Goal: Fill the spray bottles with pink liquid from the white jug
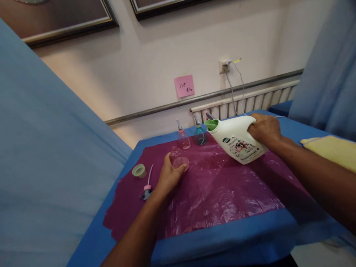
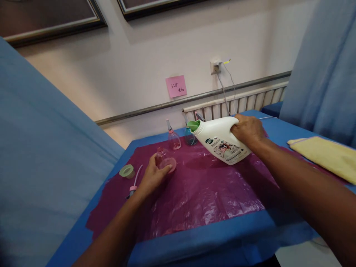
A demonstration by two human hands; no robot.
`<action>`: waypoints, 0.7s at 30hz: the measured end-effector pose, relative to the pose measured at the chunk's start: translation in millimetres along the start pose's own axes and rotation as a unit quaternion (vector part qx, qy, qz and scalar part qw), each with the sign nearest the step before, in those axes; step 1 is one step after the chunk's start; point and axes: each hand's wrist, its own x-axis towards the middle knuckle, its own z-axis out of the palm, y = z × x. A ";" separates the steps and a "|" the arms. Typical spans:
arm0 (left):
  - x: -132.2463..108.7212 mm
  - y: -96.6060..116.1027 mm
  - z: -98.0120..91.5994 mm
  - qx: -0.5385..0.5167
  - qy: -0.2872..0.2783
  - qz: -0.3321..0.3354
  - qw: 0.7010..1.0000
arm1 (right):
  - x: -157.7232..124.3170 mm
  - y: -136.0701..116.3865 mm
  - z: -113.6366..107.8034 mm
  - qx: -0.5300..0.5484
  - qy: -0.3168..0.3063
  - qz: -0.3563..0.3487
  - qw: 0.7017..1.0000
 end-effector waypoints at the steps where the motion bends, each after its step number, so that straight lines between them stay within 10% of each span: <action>1: -0.1 8.2 -3.0 0.007 0.004 -0.012 1.000 | -0.2 -0.9 -0.4 -0.003 0.000 -0.004 1.000; 10: -8.6 84.7 -26.0 -0.008 -0.013 0.077 0.997 | -2.5 -11.2 -4.8 -0.025 0.004 -0.038 0.999; 21: -2.2 81.3 -51.4 0.131 -0.028 0.143 0.981 | 5.5 -19.1 2.8 -0.025 -0.002 -0.078 0.997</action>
